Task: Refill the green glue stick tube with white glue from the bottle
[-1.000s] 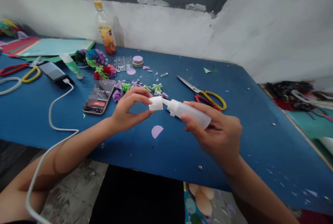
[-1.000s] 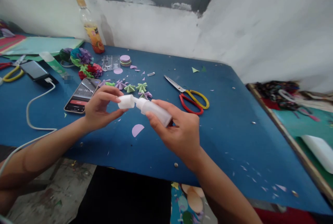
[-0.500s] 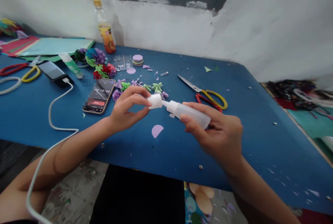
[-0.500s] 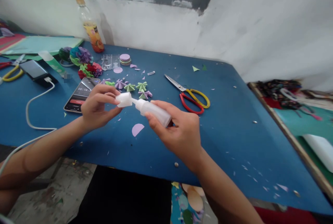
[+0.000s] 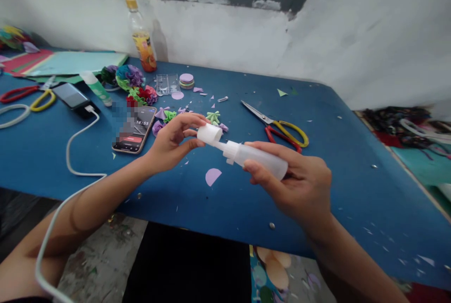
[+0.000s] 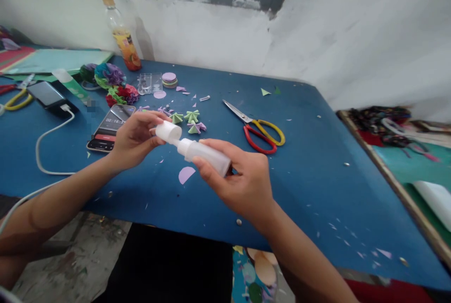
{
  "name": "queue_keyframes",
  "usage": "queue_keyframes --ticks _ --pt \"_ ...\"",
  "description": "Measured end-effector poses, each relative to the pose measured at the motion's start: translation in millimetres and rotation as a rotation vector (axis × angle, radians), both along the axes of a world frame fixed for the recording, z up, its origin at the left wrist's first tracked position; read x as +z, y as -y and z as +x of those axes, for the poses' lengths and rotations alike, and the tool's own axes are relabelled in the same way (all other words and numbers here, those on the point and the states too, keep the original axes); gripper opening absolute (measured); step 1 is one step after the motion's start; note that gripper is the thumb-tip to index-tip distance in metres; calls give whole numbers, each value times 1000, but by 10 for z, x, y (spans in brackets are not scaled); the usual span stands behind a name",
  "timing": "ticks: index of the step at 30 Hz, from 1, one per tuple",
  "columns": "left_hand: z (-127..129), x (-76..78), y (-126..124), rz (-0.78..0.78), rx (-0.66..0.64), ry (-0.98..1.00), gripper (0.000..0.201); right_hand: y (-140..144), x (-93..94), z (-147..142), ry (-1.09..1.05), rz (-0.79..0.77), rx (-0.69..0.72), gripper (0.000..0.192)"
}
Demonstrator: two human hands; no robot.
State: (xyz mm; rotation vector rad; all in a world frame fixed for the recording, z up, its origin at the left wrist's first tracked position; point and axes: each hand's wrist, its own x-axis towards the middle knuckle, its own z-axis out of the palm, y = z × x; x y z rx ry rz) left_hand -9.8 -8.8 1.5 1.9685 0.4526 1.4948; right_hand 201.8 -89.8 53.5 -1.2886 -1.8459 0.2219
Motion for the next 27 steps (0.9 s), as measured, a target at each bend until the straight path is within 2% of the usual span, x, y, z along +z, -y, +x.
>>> queue_keyframes --ticks 8,15,20,27 --pt "-4 42 34 -252 -221 -9 25 -26 -38 24 19 136 68 23" --pt "16 2 23 -481 -440 39 22 -17 -50 25 89 216 36 23" --pt "21 -77 6 -645 -508 52 27 -20 -66 24 139 304 17 23" --pt "45 -45 44 -824 -607 108 34 -6 -52 -2 251 397 -49 24"
